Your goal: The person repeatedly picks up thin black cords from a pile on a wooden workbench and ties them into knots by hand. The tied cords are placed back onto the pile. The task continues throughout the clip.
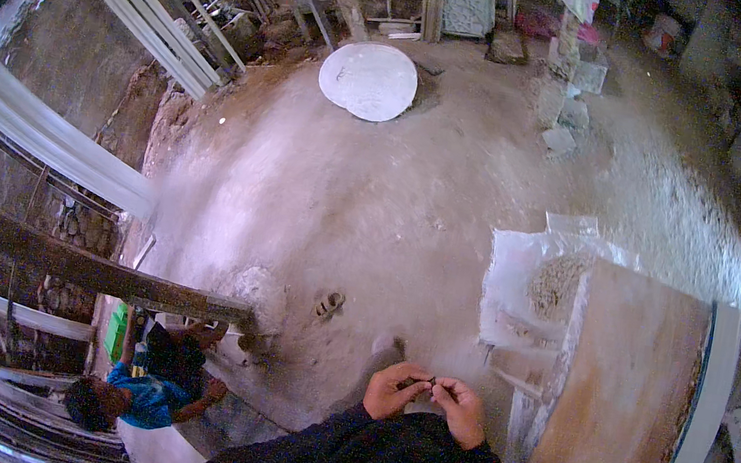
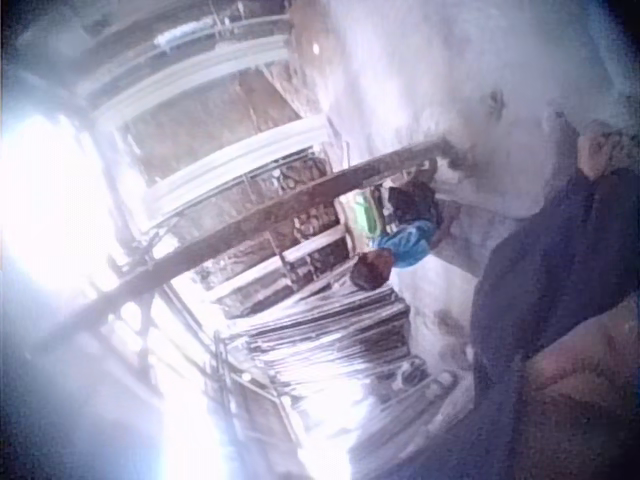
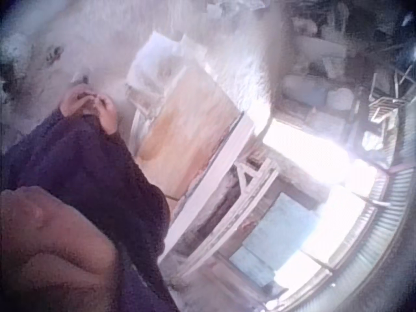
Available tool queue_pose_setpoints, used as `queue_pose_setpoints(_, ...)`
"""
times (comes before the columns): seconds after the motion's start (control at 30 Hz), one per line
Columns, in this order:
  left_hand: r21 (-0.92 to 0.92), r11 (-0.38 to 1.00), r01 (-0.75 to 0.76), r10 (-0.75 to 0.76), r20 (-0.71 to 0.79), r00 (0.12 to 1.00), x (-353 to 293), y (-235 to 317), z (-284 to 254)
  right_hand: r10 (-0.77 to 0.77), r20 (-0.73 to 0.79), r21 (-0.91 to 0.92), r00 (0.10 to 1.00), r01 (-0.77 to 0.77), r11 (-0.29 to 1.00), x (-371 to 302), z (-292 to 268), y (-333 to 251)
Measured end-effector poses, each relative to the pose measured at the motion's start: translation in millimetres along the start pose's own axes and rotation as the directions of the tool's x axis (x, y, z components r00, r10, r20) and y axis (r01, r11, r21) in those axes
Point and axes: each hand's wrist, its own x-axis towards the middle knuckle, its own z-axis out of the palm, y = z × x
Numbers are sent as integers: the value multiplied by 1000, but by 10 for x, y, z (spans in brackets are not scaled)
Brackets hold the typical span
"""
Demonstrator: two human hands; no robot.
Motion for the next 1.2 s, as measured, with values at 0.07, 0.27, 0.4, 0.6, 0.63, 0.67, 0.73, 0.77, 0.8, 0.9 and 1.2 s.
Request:
queue_pose_setpoints(0.07,-57,998,-9,11,34,999,268,-68,-202,-49,-25,-123,999,45,991,240,165,-144)
queue_pose_setpoints(0.27,5,993,-119,116,210,971,1129,6,-1208,-123,-127,-235,984,91,968,1060,896,-222)
queue_pose_setpoints(0.4,-83,996,-32,62,387,920,1460,65,-1906,-106,-214,-185,971,67,981,1314,1583,-391)
queue_pose_setpoints(0.6,-94,985,147,-63,596,800,1643,175,-2360,-182,-321,-178,930,130,976,1392,1942,-149)
queue_pose_setpoints(0.63,-87,983,159,-73,612,787,1662,229,-2403,-207,-319,-200,925,148,969,1392,1985,-141)
queue_pose_setpoints(0.67,-81,982,170,-82,627,775,1654,255,-2443,-231,-316,-224,920,165,961,1384,2024,-142)
queue_pose_setpoints(0.73,-118,985,122,-12,667,745,1616,250,-2536,-258,-286,-196,923,207,959,1337,2137,-179)
queue_pose_setpoints(0.77,-139,985,99,24,687,727,1596,248,-2576,-262,-261,-143,929,231,962,1295,2245,-226)
queue_pose_setpoints(0.8,-155,983,101,36,697,716,1564,235,-2614,-267,-234,-91,935,252,963,1257,2329,-246)
queue_pose_setpoints(0.9,-153,981,116,29,715,699,1357,220,-2781,-279,-216,-129,936,256,958,1083,2482,-66)
queue_pose_setpoints(1.2,-106,972,209,-71,717,693,399,-302,-3248,-136,-196,-166,971,103,981,503,3018,613)
